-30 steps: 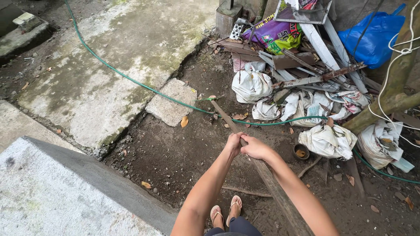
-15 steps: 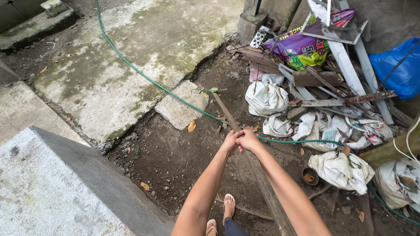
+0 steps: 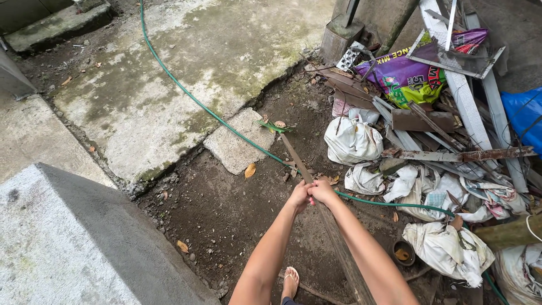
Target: Using a long-handled rake/broom tool to clear and move debris in an outdoor backyard area.
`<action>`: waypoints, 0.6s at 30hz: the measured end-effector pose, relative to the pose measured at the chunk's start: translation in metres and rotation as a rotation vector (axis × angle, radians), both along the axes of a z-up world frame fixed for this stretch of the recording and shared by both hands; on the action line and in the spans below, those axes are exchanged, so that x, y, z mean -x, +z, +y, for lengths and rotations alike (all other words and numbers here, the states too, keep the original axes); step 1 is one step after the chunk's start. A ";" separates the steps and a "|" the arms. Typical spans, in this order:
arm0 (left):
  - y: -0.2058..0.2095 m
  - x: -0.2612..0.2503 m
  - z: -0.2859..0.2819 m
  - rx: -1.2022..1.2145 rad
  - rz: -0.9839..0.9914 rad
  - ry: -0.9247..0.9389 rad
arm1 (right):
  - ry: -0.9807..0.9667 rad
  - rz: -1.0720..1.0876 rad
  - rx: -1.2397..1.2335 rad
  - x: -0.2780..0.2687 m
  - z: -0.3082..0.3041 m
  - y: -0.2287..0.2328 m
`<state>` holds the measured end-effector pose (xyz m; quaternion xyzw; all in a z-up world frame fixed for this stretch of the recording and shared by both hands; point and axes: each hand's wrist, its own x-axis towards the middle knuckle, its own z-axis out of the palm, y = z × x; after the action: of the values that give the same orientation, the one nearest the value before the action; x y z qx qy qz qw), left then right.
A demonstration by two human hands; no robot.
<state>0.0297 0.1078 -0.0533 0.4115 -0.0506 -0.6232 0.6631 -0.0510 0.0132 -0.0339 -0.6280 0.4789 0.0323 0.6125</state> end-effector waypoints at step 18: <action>-0.004 0.097 0.121 0.150 0.100 -0.136 | -0.042 0.122 0.006 0.099 0.142 0.059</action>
<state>-0.0674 0.2293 -0.0577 0.3249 -0.0919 -0.6809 0.6500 -0.1504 0.1553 0.0251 -0.6163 0.5286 0.0562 0.5810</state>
